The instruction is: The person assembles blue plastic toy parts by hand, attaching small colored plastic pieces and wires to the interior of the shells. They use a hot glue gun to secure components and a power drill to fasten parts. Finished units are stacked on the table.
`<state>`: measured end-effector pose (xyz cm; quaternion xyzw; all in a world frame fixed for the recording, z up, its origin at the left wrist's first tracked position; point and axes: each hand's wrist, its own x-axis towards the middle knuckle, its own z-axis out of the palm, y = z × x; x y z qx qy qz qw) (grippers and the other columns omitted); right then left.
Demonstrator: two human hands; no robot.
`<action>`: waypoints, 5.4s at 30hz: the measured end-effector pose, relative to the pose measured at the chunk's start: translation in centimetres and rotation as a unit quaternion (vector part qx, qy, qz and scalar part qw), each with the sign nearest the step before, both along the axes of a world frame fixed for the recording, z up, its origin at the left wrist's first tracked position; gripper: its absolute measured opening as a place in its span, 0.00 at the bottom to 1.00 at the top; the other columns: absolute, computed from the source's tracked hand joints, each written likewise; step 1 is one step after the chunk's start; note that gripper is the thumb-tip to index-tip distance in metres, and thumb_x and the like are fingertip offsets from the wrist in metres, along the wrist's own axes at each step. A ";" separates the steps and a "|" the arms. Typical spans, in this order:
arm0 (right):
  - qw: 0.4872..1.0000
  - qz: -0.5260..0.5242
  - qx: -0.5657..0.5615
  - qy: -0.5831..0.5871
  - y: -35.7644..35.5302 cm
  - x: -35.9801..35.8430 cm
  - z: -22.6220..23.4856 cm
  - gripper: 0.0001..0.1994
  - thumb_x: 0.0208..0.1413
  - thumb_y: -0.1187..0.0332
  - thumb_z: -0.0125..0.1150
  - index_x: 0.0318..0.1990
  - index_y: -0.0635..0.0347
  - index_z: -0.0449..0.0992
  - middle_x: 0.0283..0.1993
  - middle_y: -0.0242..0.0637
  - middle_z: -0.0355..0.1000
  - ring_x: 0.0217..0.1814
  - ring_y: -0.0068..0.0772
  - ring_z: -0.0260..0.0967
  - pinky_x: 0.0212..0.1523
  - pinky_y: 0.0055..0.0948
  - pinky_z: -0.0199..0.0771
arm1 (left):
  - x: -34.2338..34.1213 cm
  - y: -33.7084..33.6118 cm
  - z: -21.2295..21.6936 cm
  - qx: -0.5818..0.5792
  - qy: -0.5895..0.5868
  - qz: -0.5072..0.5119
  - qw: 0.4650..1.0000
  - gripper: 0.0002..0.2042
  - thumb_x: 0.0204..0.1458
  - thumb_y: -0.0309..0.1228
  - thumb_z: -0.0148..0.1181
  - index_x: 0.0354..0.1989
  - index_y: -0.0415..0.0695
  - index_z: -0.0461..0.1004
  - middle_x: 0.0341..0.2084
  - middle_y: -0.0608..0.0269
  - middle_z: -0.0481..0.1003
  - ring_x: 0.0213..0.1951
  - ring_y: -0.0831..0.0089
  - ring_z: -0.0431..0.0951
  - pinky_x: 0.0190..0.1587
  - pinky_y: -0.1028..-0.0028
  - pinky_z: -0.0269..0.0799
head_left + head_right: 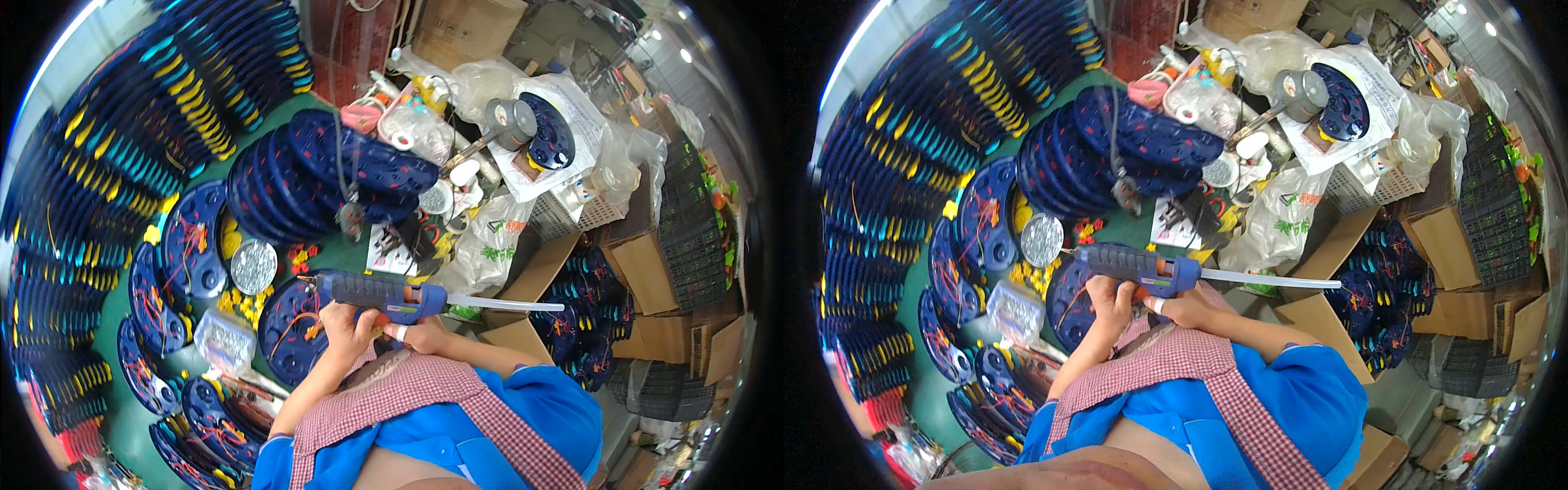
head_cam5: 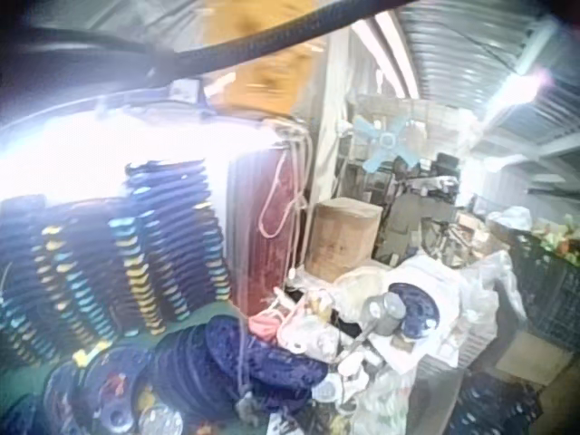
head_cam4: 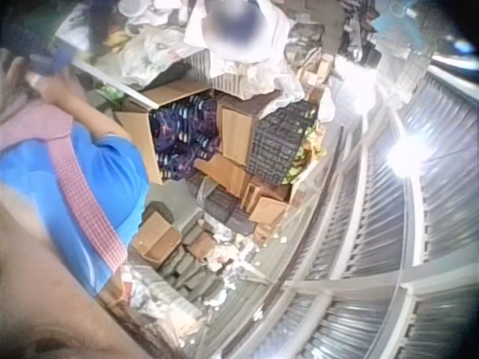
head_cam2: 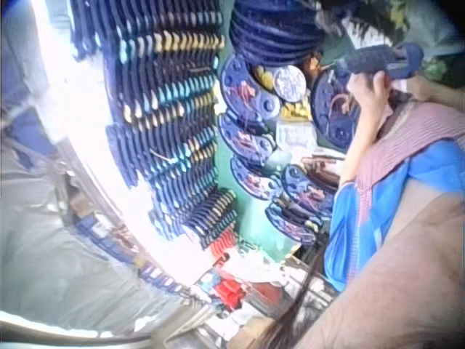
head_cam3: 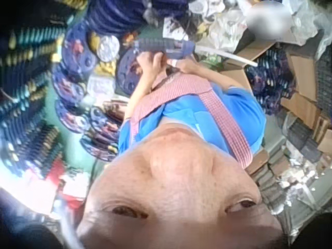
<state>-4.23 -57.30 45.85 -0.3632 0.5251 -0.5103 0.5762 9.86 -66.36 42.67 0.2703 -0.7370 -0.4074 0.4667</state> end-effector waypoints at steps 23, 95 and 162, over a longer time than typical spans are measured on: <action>0.821 -0.308 -0.116 0.466 -55.0 -61.3 -6.7 0.24 0.43 0.59 0.71 0.44 0.65 0.74 0.32 0.41 0.74 0.34 0.35 0.71 0.39 0.34 0.71 | -10.0 1.3 -4.2 0.290 -0.358 0.307 0.833 0.08 0.49 0.27 0.59 0.37 0.42 0.80 0.27 0.50 0.77 0.27 0.59 0.78 0.31 0.69 0.72; 0.821 0.514 0.193 0.155 -2.7 42.6 -21.3 0.29 0.50 0.65 0.59 0.59 0.55 0.55 0.51 0.40 0.67 0.48 0.37 0.70 0.40 0.43 0.76 | 31.0 29.5 -16.3 0.335 0.144 0.732 0.576 0.37 0.44 0.15 0.49 0.67 0.41 0.47 0.62 0.51 0.58 0.62 0.63 0.60 0.63 0.70 0.56; 0.919 0.107 0.200 -0.324 -42.6 23.4 -23.6 0.20 0.54 0.59 0.56 0.52 0.55 0.68 0.41 0.38 0.74 0.48 0.34 0.71 0.48 0.40 0.73 | 31.0 -23.4 -9.4 0.379 0.237 0.242 0.861 0.47 0.37 0.28 0.56 0.70 0.47 0.40 0.58 0.55 0.62 0.58 0.62 0.63 0.61 0.68 0.56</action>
